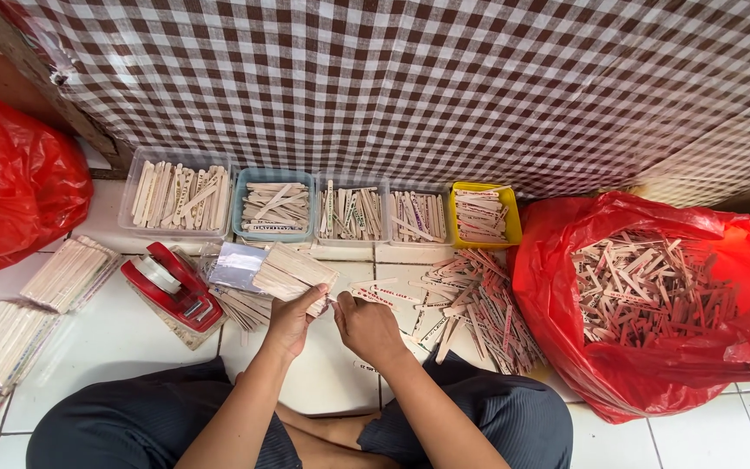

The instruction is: Bundling wooden sticks by aligning and stacking them neatly into groups.

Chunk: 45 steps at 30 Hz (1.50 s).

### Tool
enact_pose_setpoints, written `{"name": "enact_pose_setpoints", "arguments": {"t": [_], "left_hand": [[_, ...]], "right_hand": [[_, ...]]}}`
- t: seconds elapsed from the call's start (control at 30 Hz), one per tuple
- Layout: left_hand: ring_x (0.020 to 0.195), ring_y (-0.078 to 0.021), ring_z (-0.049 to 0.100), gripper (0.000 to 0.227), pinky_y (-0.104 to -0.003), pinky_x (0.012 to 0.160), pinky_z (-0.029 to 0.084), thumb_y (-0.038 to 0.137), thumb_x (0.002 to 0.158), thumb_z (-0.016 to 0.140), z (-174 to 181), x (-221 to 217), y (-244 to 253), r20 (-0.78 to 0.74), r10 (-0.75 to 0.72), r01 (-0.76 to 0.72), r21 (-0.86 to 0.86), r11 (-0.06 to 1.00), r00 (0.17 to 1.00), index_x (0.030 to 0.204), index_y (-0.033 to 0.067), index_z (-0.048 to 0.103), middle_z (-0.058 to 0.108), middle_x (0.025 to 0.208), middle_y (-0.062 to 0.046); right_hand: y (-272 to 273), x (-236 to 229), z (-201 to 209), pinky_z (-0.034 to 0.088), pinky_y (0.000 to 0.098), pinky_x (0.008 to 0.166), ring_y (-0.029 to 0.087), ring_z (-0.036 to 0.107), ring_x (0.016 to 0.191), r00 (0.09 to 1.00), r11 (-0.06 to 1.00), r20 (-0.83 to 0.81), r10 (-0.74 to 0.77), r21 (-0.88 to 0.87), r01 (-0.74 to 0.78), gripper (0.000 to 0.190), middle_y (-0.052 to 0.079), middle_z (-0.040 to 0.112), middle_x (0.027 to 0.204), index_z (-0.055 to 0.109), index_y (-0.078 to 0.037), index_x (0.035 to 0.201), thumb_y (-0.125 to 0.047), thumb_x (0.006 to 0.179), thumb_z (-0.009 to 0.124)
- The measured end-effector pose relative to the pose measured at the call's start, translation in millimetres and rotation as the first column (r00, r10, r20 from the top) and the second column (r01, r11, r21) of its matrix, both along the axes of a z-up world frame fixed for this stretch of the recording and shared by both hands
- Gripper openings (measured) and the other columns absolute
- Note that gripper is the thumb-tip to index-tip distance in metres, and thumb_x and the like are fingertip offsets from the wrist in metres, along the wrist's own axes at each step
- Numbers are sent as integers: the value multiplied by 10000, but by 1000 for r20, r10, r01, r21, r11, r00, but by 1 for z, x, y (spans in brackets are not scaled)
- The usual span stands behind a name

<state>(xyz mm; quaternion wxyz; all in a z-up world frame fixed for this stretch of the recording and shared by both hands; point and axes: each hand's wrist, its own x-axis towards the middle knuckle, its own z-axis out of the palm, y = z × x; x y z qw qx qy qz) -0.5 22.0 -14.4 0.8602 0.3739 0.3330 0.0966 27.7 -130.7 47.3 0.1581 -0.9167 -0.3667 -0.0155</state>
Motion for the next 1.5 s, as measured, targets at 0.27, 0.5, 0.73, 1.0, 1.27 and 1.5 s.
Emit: {"name": "enact_pose_setpoints", "arguments": {"t": [0.27, 0.5, 0.73, 1.0, 1.27, 1.5], "left_hand": [[770, -175, 740, 465, -406, 709, 628, 28, 708, 917, -4, -7, 6, -42, -188, 192, 145, 971, 981, 1131, 41, 724, 756, 936, -78], [774, -153, 738, 453, -323, 664, 630, 44, 758, 895, 6, -14, 0, -35, -186, 189, 91, 978, 982, 1161, 99, 695, 753, 960, -42], [738, -158, 758, 327, -277, 631, 644, 42, 799, 854, 8, -15, -5, -6, -153, 152, -70, 986, 988, 1096, 98, 727, 774, 940, -54], [775, -186, 763, 377, -339, 679, 656, -3, 793, 836, -33, -16, -1, 37, -175, 177, -50, 983, 984, 1139, 90, 719, 773, 948, -66], [761, -157, 738, 362, -367, 694, 649, -5, 787, 841, 36, -19, -1, 23, -261, 259, 81, 963, 965, 1125, 37, 716, 758, 906, -75], [734, -168, 747, 318, -365, 684, 658, 6, 791, 812, 17, -19, 18, 0, -273, 271, 127, 954, 962, 1092, 57, 720, 744, 855, -87]], "right_hand": [[-17, 6, 21, 576, 495, 568, 388, 721, 604, 990, 989, 14, 138, -54, -137, 265, 183, 707, 683, 634, -71, 960, -264, 1000, 455], [-16, -2, -3, 568, 380, 483, 273, 701, 515, 968, 998, 250, 12, -69, 6, 140, 58, 659, 641, 587, -166, 909, -279, 943, 513], [-9, -8, -21, 571, 370, 478, 259, 699, 511, 959, 996, 281, -35, -74, 58, 149, 47, 630, 658, 574, -166, 939, -299, 951, 509], [-20, 8, 14, 561, 461, 518, 362, 712, 568, 993, 993, 19, 117, 19, -118, 234, 138, 672, 635, 649, -77, 966, -247, 980, 489], [-26, 17, 7, 532, 586, 580, 504, 675, 632, 919, 977, -340, 201, 141, -161, 250, 243, 664, 641, 621, -20, 906, -236, 964, 510], [-21, 15, 35, 517, 616, 607, 523, 676, 689, 879, 956, -403, 255, 243, -166, 245, 257, 677, 695, 565, -29, 874, -238, 989, 509]]}}
